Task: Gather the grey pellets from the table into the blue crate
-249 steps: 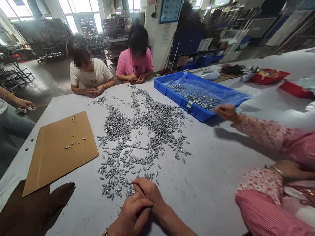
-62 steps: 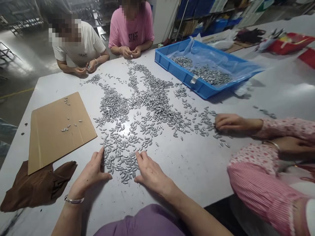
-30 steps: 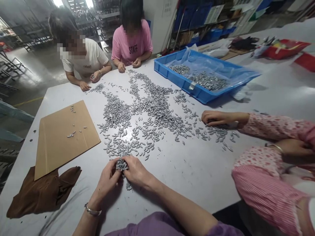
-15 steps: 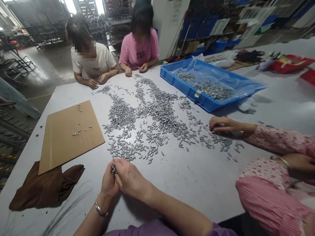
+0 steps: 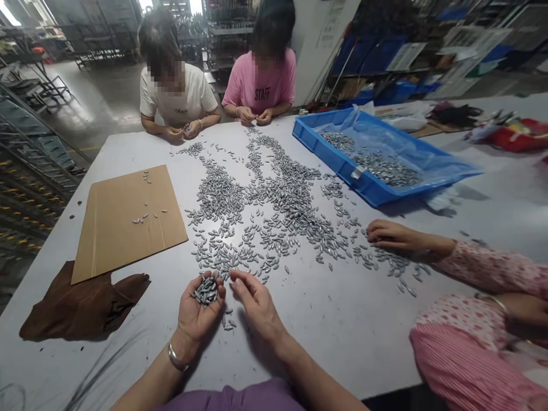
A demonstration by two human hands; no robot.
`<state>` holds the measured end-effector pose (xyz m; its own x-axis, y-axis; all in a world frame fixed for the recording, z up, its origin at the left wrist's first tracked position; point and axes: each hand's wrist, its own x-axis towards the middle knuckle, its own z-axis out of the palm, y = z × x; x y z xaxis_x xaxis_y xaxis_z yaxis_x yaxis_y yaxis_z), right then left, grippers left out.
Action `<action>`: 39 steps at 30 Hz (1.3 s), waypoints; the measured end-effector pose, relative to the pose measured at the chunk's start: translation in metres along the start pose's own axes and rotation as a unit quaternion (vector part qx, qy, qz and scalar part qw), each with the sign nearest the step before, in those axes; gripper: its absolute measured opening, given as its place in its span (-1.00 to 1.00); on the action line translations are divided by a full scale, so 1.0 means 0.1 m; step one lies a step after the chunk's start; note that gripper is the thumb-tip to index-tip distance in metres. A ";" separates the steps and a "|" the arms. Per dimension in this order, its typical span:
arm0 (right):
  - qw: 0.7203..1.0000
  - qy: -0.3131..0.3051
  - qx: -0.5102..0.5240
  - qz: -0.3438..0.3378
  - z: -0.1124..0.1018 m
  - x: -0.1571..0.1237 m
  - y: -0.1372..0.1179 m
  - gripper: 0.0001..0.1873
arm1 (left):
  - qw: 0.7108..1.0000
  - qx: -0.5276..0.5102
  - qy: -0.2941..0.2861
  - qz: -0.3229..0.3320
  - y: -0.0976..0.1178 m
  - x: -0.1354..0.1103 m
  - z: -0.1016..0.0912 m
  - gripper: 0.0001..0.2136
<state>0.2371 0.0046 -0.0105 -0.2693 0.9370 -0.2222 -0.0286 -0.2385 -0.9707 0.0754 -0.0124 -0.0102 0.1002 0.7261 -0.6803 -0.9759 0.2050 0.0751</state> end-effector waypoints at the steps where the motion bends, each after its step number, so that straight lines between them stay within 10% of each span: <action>1: 0.998 -0.009 0.059 0.021 0.05 -0.02 0.06 -0.50 | 1.000 -0.005 0.000 0.000 0.00 0.00 0.01 -0.89; 6: 0.967 -0.027 0.240 0.076 0.30 -0.09 0.22 -0.52 | 1.000 -0.003 -0.016 0.016 0.04 0.00 0.02 -0.86; 18: 0.940 -0.013 0.309 0.145 0.41 0.13 0.16 -0.48 | 0.996 0.046 -0.047 0.053 0.04 -0.04 0.00 -0.86; 24: 0.863 0.029 0.476 0.166 0.62 0.10 0.20 -0.73 | 0.992 0.014 -0.119 0.028 0.07 -0.03 -0.04 -0.70; 31: 0.990 0.066 0.127 -0.013 0.36 -0.03 0.07 -0.68 | 0.989 -0.008 -0.146 0.028 0.11 0.02 -0.11 -0.63; 35: 0.991 0.053 -0.031 -0.120 0.25 -0.07 0.05 -0.78 | 0.989 -0.015 -0.140 0.033 0.13 0.02 -0.10 -0.61; 39: 0.992 0.076 0.097 -0.038 0.33 -0.05 0.07 -0.71 | 0.992 0.005 -0.113 0.051 0.11 -0.02 -0.07 -0.65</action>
<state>0.2070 -0.0104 -0.0134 -0.1108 0.9782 -0.1757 -0.2320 -0.1973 -0.9525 0.0629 -0.0160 -0.0131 0.0421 0.8718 -0.4880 -0.9812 0.1282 0.1443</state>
